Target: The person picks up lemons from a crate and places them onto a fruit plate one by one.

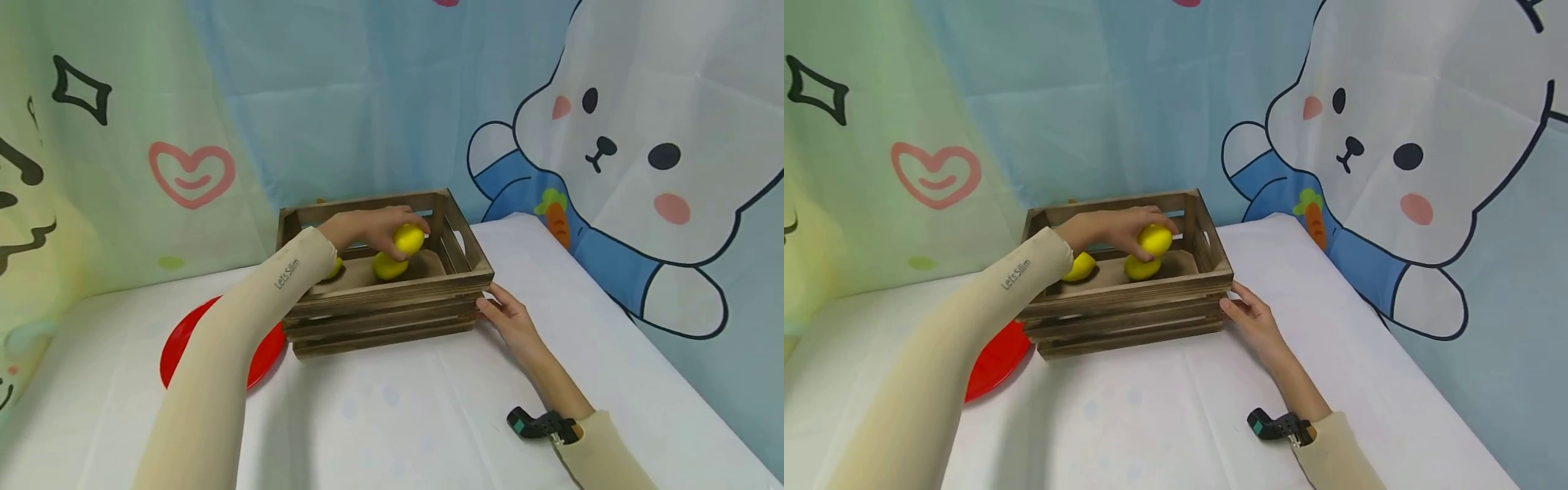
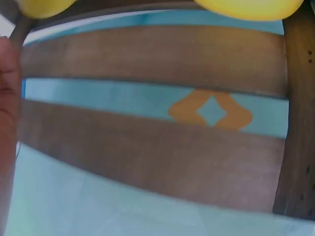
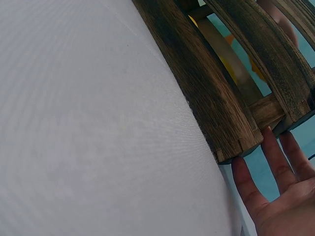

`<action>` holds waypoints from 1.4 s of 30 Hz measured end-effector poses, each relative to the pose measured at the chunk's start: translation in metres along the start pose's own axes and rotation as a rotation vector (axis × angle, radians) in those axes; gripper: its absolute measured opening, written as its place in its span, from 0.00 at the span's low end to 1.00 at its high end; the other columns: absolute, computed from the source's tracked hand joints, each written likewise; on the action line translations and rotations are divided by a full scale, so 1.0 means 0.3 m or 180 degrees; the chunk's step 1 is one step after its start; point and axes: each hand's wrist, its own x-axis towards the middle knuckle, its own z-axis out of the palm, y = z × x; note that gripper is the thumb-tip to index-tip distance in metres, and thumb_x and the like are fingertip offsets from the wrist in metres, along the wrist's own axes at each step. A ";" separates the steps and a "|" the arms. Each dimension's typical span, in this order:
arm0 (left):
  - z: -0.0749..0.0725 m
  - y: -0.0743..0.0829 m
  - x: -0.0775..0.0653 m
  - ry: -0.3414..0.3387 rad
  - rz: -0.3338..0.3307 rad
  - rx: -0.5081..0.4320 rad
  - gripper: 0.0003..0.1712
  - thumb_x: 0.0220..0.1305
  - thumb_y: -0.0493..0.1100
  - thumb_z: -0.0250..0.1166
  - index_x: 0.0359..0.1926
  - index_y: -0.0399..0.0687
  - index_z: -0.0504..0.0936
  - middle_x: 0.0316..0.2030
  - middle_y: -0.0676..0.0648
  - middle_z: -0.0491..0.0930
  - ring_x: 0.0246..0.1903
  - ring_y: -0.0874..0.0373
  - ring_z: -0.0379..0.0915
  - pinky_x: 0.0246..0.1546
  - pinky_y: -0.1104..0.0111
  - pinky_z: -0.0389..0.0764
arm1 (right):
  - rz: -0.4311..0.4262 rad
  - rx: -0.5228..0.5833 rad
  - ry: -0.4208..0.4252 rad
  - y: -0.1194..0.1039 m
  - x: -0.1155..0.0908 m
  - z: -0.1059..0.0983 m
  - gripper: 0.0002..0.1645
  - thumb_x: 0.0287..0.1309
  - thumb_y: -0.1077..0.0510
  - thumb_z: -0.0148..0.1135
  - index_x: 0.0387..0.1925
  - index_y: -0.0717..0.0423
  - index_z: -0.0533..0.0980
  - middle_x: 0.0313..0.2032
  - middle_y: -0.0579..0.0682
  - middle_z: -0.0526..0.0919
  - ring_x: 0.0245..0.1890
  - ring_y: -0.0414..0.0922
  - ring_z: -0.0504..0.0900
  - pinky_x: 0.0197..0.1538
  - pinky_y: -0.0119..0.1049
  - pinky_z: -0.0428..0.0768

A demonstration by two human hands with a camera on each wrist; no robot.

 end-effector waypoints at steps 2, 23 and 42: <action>-0.018 0.012 -0.007 0.0052 -0.0003 0.0067 0.33 0.60 0.45 0.67 0.66 0.52 0.68 0.58 0.43 0.66 0.52 0.51 0.63 0.53 0.60 0.71 | -0.0031 -0.0010 0.0001 0.000 0.001 0.003 0.24 0.70 0.63 0.53 0.60 0.34 0.73 0.53 0.35 0.76 0.48 0.33 0.78 0.49 0.28 0.79; -0.055 0.104 -0.178 0.0733 -0.0098 -0.0845 0.32 0.61 0.47 0.65 0.65 0.67 0.68 0.60 0.55 0.64 0.54 0.57 0.62 0.50 0.65 0.74 | -0.0142 0.0005 -0.0022 0.016 -0.010 0.003 0.25 0.71 0.63 0.52 0.66 0.43 0.71 0.54 0.34 0.76 0.47 0.32 0.79 0.48 0.26 0.80; -0.067 0.120 -0.371 0.1237 0.0433 -0.0601 0.33 0.60 0.44 0.65 0.67 0.52 0.69 0.60 0.50 0.66 0.53 0.58 0.64 0.50 0.66 0.76 | -0.0338 0.0261 -0.0202 0.022 0.013 0.020 0.26 0.71 0.66 0.49 0.65 0.45 0.72 0.57 0.34 0.75 0.50 0.31 0.78 0.48 0.26 0.79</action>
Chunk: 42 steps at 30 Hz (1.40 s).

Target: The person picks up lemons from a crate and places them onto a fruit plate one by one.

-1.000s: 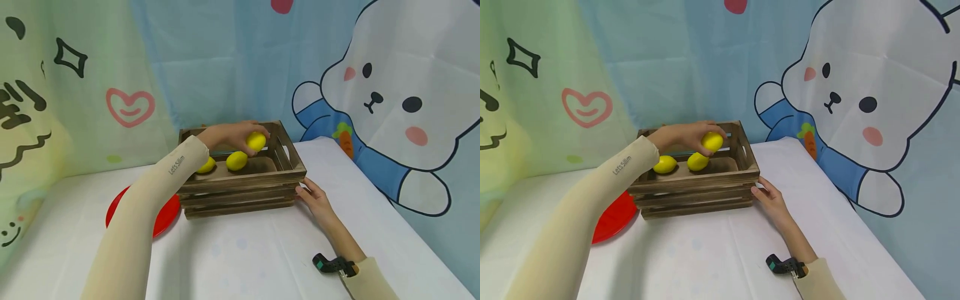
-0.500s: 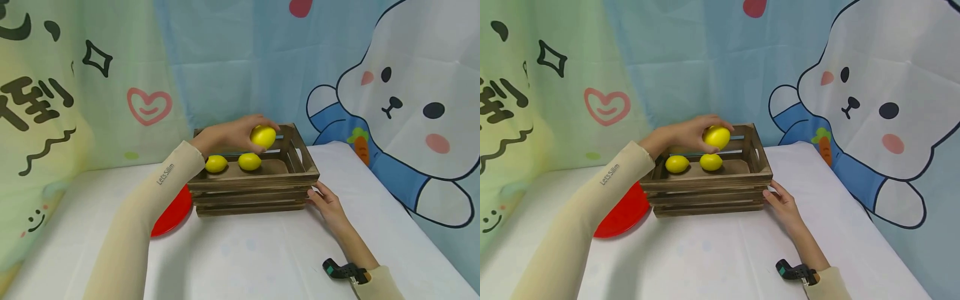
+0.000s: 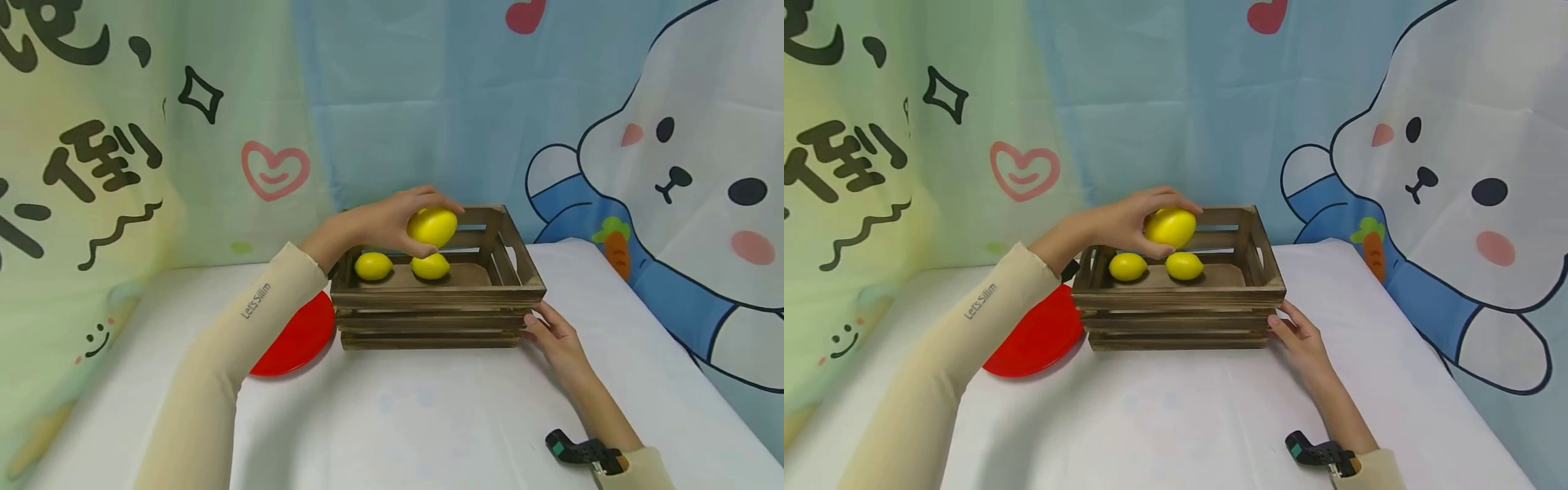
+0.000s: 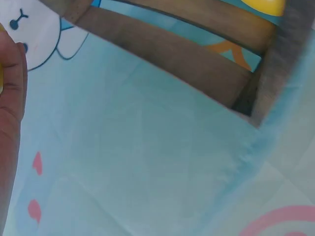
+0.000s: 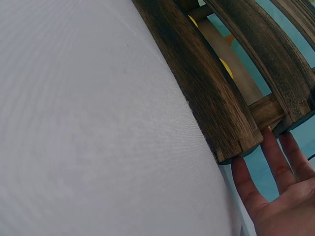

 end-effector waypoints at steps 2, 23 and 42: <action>-0.003 0.007 -0.016 0.0068 0.0083 0.0001 0.33 0.60 0.43 0.65 0.67 0.51 0.69 0.60 0.49 0.66 0.52 0.57 0.65 0.49 0.66 0.76 | -0.0005 0.0024 -0.0004 0.006 -0.001 -0.012 0.26 0.71 0.66 0.49 0.66 0.46 0.71 0.57 0.34 0.75 0.50 0.31 0.78 0.48 0.26 0.79; -0.003 0.038 -0.262 0.0659 0.0654 0.0106 0.32 0.58 0.40 0.67 0.64 0.45 0.70 0.61 0.45 0.66 0.54 0.57 0.67 0.47 0.67 0.80 | 0.0037 0.0078 -0.0032 0.019 0.020 -0.017 0.27 0.71 0.65 0.49 0.68 0.47 0.68 0.57 0.34 0.76 0.51 0.31 0.76 0.47 0.24 0.79; 0.016 -0.052 -0.543 0.1130 -0.0145 -0.0103 0.36 0.55 0.37 0.71 0.65 0.48 0.71 0.63 0.49 0.68 0.58 0.56 0.65 0.45 0.60 0.82 | 0.0189 0.0017 -0.0005 0.032 0.011 -0.003 0.28 0.72 0.64 0.49 0.69 0.45 0.67 0.57 0.32 0.74 0.52 0.29 0.75 0.47 0.22 0.78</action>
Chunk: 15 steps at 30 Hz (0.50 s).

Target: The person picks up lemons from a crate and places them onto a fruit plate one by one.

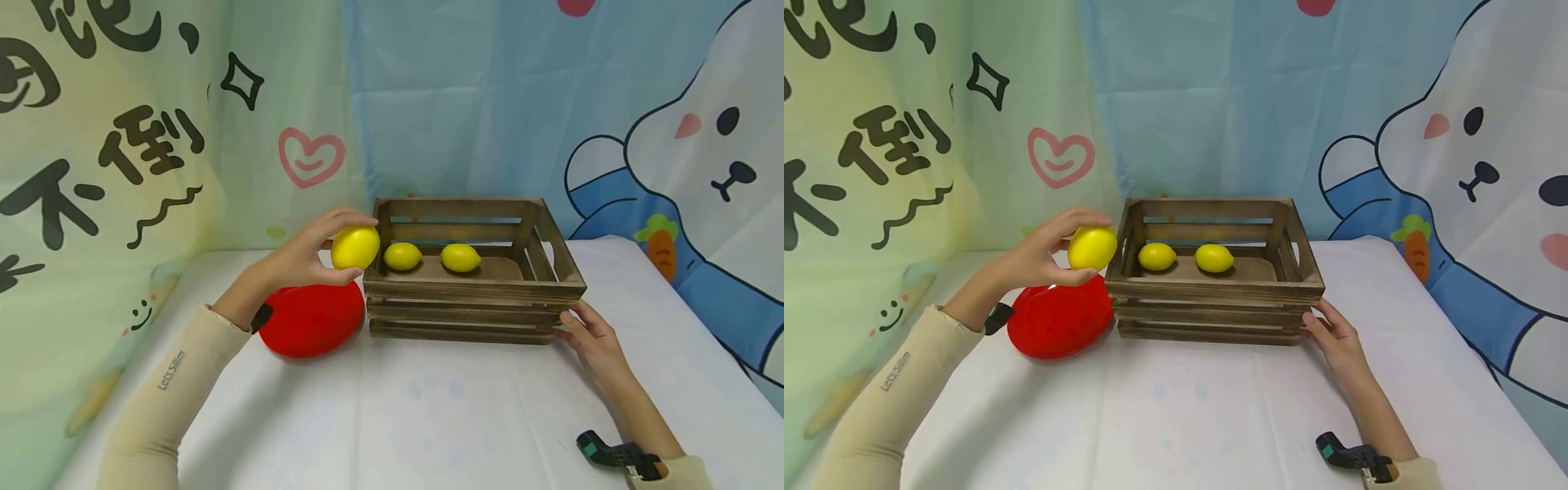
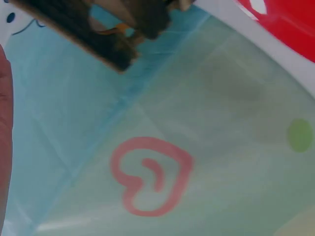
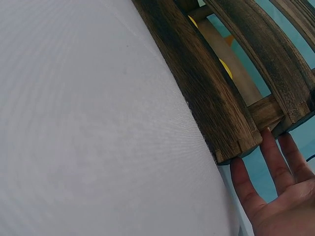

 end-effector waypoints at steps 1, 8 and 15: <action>-0.001 -0.009 -0.009 0.0020 -0.0033 -0.0018 0.36 0.54 0.37 0.71 0.65 0.48 0.70 0.63 0.49 0.68 0.59 0.55 0.65 0.45 0.59 0.82 | -0.0007 -0.0003 -0.0002 0.001 -0.001 -0.001 0.27 0.72 0.64 0.49 0.69 0.46 0.67 0.57 0.32 0.74 0.52 0.29 0.76 0.47 0.22 0.78; -0.009 -0.072 -0.044 0.0164 -0.0105 -0.0061 0.38 0.54 0.34 0.72 0.66 0.46 0.69 0.63 0.46 0.68 0.59 0.53 0.65 0.48 0.57 0.82 | -0.0041 -0.0057 0.0023 0.000 0.002 -0.010 0.29 0.72 0.62 0.50 0.71 0.48 0.64 0.58 0.32 0.73 0.54 0.28 0.74 0.47 0.21 0.78; 0.027 -0.144 -0.131 0.0181 -0.0471 -0.0178 0.39 0.54 0.34 0.73 0.67 0.46 0.68 0.62 0.44 0.68 0.57 0.51 0.66 0.48 0.60 0.82 | -0.0041 -0.0011 -0.0013 0.004 0.005 -0.001 0.29 0.72 0.63 0.50 0.71 0.48 0.64 0.58 0.33 0.73 0.52 0.29 0.75 0.47 0.21 0.78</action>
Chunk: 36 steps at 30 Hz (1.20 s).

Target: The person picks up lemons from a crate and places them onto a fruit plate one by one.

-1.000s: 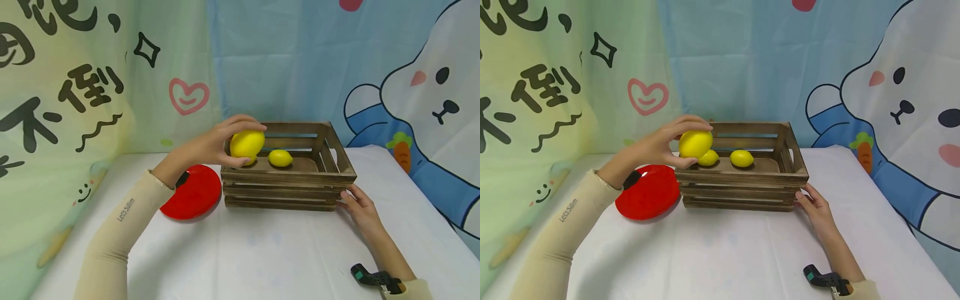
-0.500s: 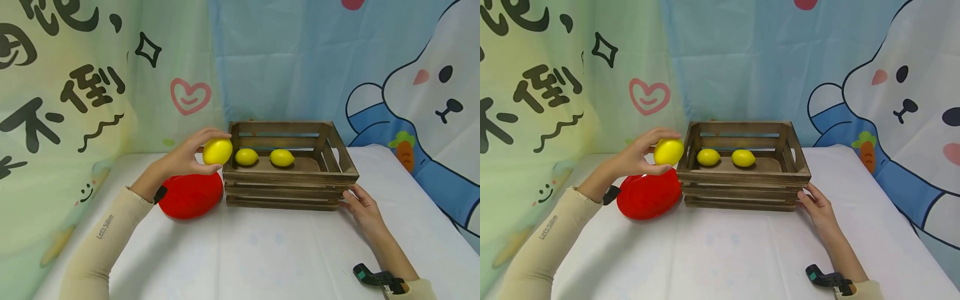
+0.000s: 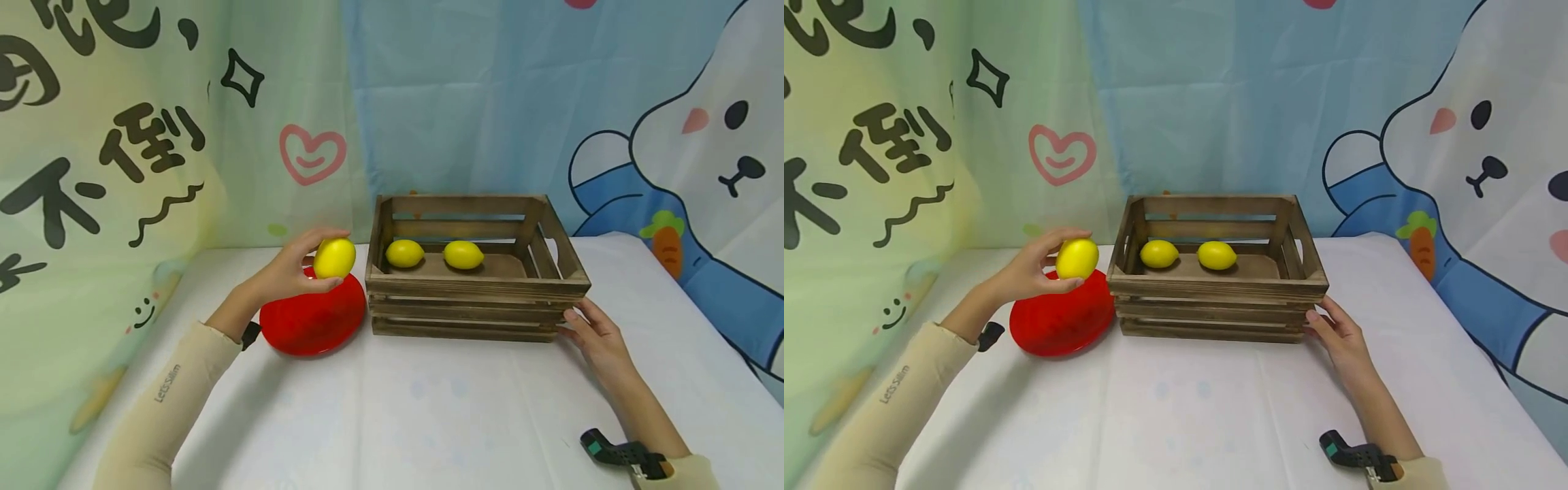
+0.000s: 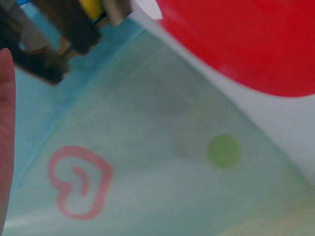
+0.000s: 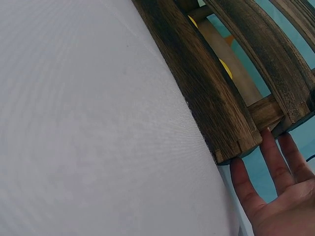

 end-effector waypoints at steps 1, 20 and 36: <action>0.007 -0.014 -0.010 0.0012 -0.0069 -0.0017 0.39 0.55 0.34 0.72 0.67 0.46 0.67 0.62 0.44 0.67 0.57 0.51 0.66 0.48 0.60 0.82 | -0.0001 -0.0003 -0.0001 0.000 0.000 0.000 0.29 0.72 0.63 0.50 0.71 0.48 0.64 0.58 0.33 0.73 0.52 0.29 0.75 0.47 0.21 0.78; 0.195 -0.141 -0.076 0.0445 -0.1447 0.0383 0.39 0.52 0.42 0.74 0.64 0.40 0.68 0.57 0.41 0.73 0.51 0.46 0.71 0.49 0.53 0.81 | 0.0077 -0.0006 0.0020 0.000 -0.006 -0.002 0.28 0.72 0.64 0.48 0.69 0.45 0.67 0.57 0.33 0.73 0.52 0.29 0.76 0.47 0.22 0.78; 0.248 -0.172 -0.088 0.0241 -0.1813 0.0247 0.40 0.52 0.44 0.75 0.64 0.46 0.67 0.59 0.42 0.72 0.55 0.45 0.69 0.48 0.53 0.82 | -0.0019 0.0056 -0.0042 -0.003 -0.003 -0.003 0.27 0.72 0.65 0.48 0.68 0.46 0.68 0.57 0.34 0.74 0.51 0.30 0.77 0.48 0.23 0.78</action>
